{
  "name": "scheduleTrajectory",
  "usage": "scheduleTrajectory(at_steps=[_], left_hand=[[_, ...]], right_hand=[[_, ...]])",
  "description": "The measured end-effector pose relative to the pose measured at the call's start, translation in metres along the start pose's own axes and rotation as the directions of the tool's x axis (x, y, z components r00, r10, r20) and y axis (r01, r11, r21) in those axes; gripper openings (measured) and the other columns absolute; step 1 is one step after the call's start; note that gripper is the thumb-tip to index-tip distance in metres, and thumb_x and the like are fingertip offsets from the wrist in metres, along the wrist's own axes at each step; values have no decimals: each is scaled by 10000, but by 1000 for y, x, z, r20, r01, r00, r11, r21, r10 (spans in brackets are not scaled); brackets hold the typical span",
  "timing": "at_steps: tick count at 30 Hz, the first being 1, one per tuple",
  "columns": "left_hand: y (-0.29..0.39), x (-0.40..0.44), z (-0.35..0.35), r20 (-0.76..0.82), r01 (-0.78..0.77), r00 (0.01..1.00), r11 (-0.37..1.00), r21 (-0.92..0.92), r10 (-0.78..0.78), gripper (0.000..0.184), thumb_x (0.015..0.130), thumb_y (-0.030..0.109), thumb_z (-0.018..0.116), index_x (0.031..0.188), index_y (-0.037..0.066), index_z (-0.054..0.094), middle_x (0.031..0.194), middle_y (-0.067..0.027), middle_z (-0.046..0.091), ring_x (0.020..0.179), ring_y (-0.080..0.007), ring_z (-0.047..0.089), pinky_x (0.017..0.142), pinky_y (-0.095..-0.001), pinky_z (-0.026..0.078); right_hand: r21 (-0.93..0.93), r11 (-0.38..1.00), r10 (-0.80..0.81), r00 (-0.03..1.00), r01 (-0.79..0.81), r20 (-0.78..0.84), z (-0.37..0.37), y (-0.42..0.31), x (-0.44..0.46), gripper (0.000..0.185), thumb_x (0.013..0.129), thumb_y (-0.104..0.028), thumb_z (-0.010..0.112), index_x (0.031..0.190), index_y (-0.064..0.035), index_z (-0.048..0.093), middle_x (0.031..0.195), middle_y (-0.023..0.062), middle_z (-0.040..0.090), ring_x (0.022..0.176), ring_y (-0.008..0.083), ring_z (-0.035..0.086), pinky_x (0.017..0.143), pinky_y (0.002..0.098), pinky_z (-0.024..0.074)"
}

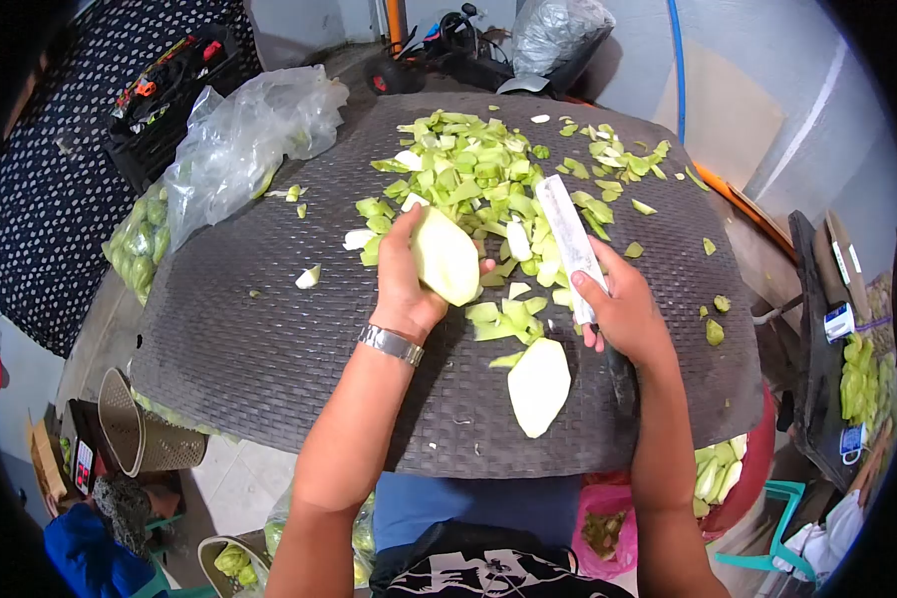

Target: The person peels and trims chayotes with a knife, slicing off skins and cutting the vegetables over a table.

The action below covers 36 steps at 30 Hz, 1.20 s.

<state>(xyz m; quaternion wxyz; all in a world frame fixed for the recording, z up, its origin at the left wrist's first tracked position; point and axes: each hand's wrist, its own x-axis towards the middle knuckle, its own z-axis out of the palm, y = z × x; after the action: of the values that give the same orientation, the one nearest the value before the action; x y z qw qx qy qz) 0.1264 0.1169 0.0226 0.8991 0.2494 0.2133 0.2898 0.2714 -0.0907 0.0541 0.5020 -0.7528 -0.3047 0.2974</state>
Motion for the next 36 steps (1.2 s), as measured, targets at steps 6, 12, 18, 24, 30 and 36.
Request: scheduleTrajectory(at_steps=[6, 12, 18, 24, 30, 36], left_hand=[[-11, -1, 10, -72, -84, 995, 987, -138, 75, 431, 1113, 335, 431, 1416, 27, 424, 1339, -218, 580, 1249, -431, 611, 1065, -745, 478], [-74, -41, 89, 212, 121, 967, 987, 106, -142, 377, 1024, 60, 505, 1368, -62, 411, 1230, -238, 631, 1123, -392, 689, 957, -622, 607], [-201, -96, 179, 419, 441, 647, 761, 476, -637, 405, 932, -17, 621, 1281, -42, 419, 1083, -200, 640, 899, -326, 742, 625, -463, 671], [-290, -131, 215, 473, 131, 407, 563, 816, -781, 351, 884, 102, 734, 1161, -91, 636, 1104, -229, 700, 1000, -311, 739, 745, -415, 654], [-303, -124, 193, 712, -332, 386, 632, 700, -586, 406, 889, 217, 745, 1164, -79, 712, 1218, -216, 739, 1051, -334, 741, 966, -407, 562], [-137, -97, 141, 784, -654, 597, 463, 598, -169, 270, 934, 254, 748, 1045, 10, 718, 1026, -190, 760, 937, -278, 755, 838, -400, 580]], right_hand=[[105, 995, -10, 995, 0, 97, -8, 41, 29, 402, 1069, -164, 583, 1439, -18, 527, 743, 64, 652, 478, 125, 591, 395, 295, 452], [566, 822, -36, 997, 68, -68, 6, 89, 58, 462, 1041, -159, 644, 1464, -35, 505, 887, 64, 713, 579, 150, 643, 531, 313, 538], [130, 991, 30, 998, -37, 57, -1, 51, 40, 316, 1063, -155, 600, 1351, -31, 561, 738, 90, 664, 452, 143, 570, 363, 316, 419], [140, 989, 28, 997, -38, 74, -3, 47, 38, 362, 1058, -171, 610, 1376, -10, 548, 771, 96, 672, 480, 146, 588, 389, 322, 440], [140, 990, 28, 998, -37, 61, -2, 50, 40, 363, 1055, -172, 615, 1374, -10, 551, 790, 98, 675, 482, 150, 588, 392, 325, 443], [65, 998, -21, 1000, 21, -2, 2, 73, 61, 396, 1047, -196, 633, 1403, -46, 547, 814, 96, 683, 526, 144, 605, 434, 320, 472]])
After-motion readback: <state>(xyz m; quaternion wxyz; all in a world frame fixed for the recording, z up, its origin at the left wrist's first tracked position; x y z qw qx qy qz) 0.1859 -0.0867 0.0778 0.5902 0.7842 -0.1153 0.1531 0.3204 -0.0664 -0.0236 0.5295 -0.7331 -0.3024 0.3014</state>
